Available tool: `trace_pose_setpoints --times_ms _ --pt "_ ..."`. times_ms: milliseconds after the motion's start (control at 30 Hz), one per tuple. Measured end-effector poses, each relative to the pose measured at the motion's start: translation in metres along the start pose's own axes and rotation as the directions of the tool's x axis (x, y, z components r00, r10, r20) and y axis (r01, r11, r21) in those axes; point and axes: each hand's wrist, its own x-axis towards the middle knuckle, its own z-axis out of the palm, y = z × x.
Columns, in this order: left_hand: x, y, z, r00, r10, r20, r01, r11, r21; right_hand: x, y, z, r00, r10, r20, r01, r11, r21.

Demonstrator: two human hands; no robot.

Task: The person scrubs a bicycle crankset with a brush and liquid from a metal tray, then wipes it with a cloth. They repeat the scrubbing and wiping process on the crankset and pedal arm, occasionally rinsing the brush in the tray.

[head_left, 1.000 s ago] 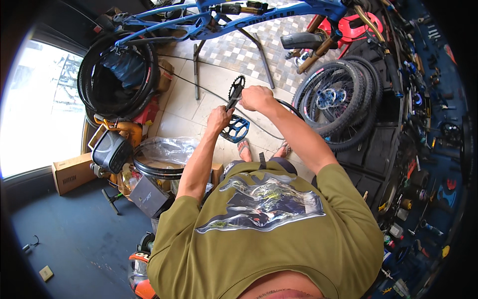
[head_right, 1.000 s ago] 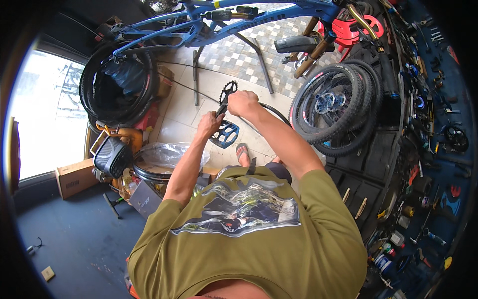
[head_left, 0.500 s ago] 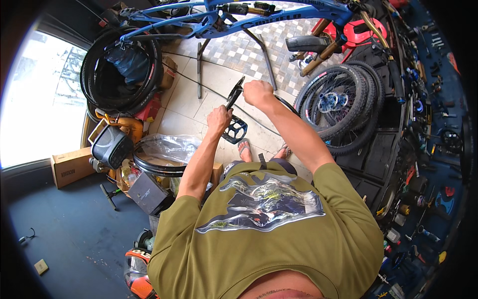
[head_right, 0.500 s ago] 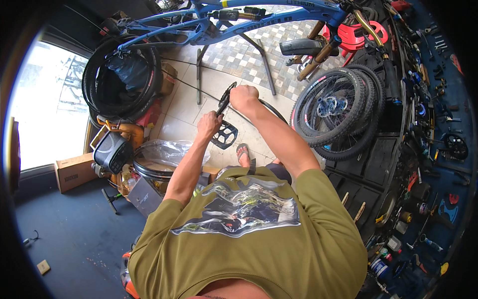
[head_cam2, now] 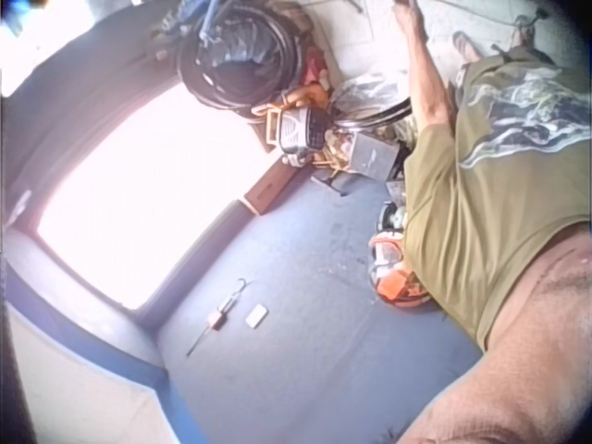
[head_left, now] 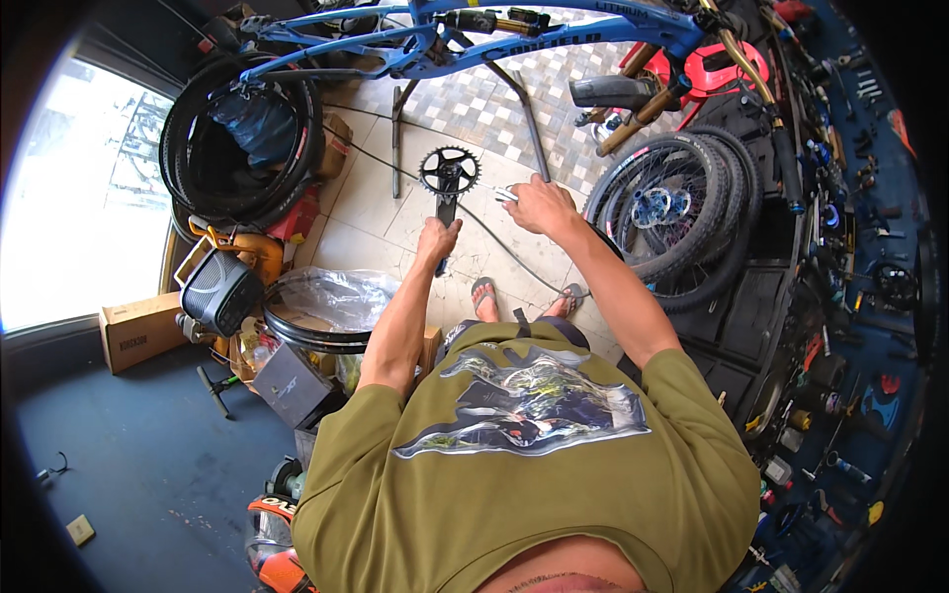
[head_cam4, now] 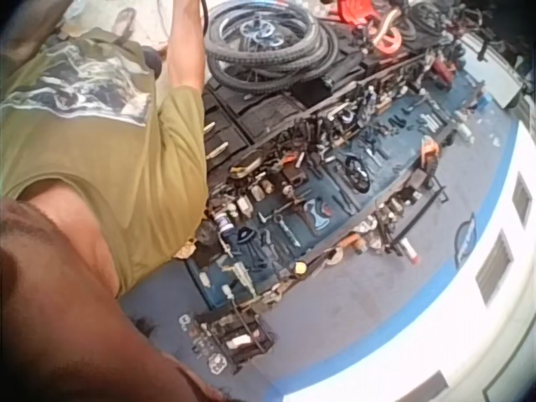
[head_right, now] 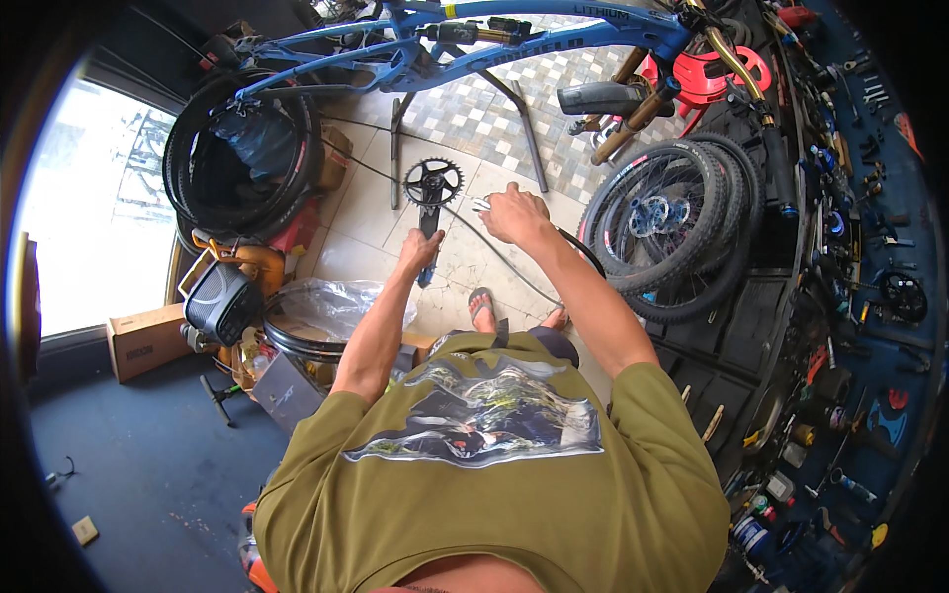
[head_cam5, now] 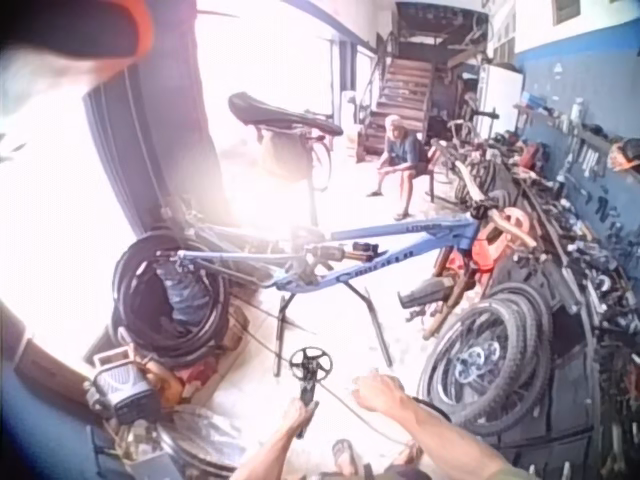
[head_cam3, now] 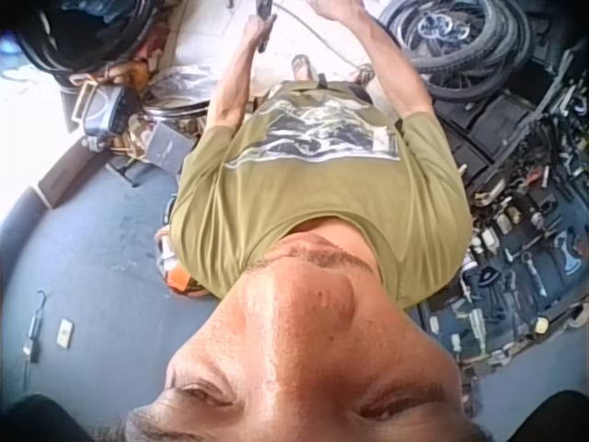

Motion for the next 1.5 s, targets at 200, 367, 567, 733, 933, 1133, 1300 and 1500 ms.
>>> trace_pose_setpoints --times_ms 200,367,567,733,933,1133,1300,1500 --pt "0.007 -0.014 0.014 0.999 0.033 0.029 -0.015 0.878 -0.478 0.006 -0.005 0.021 0.961 -0.164 0.224 0.122 0.974 0.190" --pt "-0.002 0.001 0.018 0.997 0.049 -0.061 -0.071 0.893 -0.444 0.014 -0.026 0.029 0.990 0.033 0.137 -0.041 0.998 0.056" --pt "-0.015 0.003 0.011 0.998 -0.008 -0.059 -0.012 0.944 -0.329 0.031 -0.018 0.021 0.983 -0.001 0.182 -0.019 0.994 0.106" --pt "-0.017 -0.007 0.014 0.998 0.000 0.060 0.020 0.944 -0.329 0.046 -0.027 0.018 0.974 -0.005 0.227 -0.007 0.999 0.054" --pt "-0.023 -0.011 0.016 0.992 -0.026 0.123 0.064 0.949 -0.310 0.058 -0.038 0.021 0.961 0.028 0.275 -0.030 1.000 0.002" --pt "-0.031 -0.009 0.007 0.986 -0.040 0.162 0.086 0.955 -0.283 0.061 -0.041 0.029 0.961 0.038 0.275 -0.037 0.999 -0.010" --pt "-0.035 -0.006 0.003 0.983 -0.064 0.170 0.114 0.947 -0.300 0.061 -0.042 0.032 0.972 0.027 0.232 -0.022 0.999 -0.026" --pt "-0.034 -0.008 0.002 0.984 -0.026 0.176 0.074 0.960 -0.270 0.063 -0.051 0.033 0.971 -0.014 0.238 0.012 1.000 0.009"
